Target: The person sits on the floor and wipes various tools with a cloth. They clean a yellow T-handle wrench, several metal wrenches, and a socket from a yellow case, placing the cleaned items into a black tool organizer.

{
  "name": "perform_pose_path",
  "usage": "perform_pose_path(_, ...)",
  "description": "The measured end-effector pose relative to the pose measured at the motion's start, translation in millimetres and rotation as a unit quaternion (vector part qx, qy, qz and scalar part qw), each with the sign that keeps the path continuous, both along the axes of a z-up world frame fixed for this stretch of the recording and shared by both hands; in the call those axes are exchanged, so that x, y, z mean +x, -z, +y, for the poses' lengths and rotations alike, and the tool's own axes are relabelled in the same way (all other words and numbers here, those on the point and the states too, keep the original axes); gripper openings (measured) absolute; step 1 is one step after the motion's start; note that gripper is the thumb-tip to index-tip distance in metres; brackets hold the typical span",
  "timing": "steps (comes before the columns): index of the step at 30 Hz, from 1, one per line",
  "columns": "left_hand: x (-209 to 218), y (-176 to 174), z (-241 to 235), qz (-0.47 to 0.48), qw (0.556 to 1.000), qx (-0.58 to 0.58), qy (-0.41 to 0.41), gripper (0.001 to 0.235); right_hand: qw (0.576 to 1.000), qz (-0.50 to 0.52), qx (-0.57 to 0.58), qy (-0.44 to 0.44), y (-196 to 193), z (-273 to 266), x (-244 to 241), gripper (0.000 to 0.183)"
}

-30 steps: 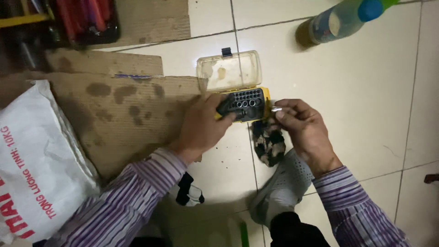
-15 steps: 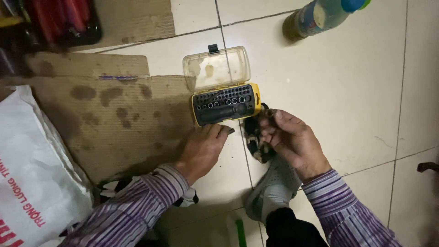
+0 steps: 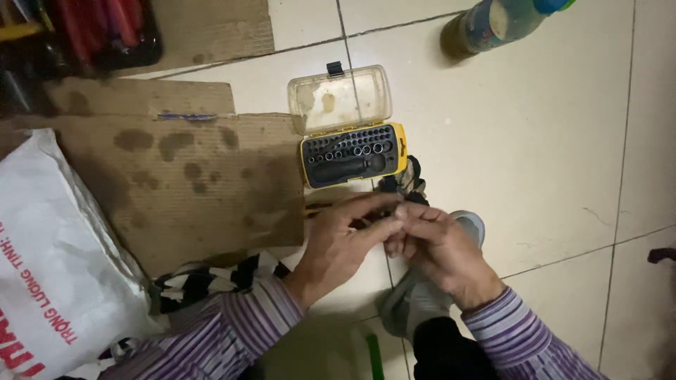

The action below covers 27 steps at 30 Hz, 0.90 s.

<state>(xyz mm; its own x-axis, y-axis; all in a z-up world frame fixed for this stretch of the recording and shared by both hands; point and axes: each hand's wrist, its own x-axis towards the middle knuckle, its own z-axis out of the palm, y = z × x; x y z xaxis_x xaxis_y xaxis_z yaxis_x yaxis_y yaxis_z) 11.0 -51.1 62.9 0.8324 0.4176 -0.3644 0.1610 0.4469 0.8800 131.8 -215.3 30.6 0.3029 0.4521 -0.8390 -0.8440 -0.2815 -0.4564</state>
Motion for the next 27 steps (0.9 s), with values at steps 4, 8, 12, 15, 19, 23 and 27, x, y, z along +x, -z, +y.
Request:
perform_pose_path(4, 0, 22, -14, 0.026, 0.994, -0.104, 0.005, 0.035, 0.997, -0.041, -0.046, -0.044, -5, 1, -7, 0.023)
perform_pose_path(8, 10, 22, -27, 0.116, 0.978, -0.175, -0.021, 0.032, 0.937, -0.220, -0.182, -0.200, -55, 37, -6, 0.039)
perform_pose_path(12, -3, 27, -1, 0.151, 0.966, -0.212, 0.007, 0.035, 0.764, -0.455, -0.282, -0.360, -44, 20, 11, 0.067)
perform_pose_path(15, -13, 44, -1, 0.202, 0.955, -0.219, 0.002, 0.038, 0.700, -0.541, -0.243, -0.399, -27, 17, 6, 0.086)
perform_pose_path(19, -27, 57, 1, 0.137, 0.973, -0.174, 0.060, 0.041, 0.775, -0.416, -0.311, -0.359, 4, 1, 11, 0.067)
perform_pose_path(23, -21, 41, 18, 0.096, 0.975, -0.185, 0.074, 0.047, 0.845, -0.349, -0.329, -0.235, -20, -2, 21, 0.053)
perform_pose_path(27, -12, 33, 26, 0.131, 0.961, -0.234, 0.075, 0.039, 0.862, -0.369, -0.224, -0.266, -48, 5, 9, 0.058)
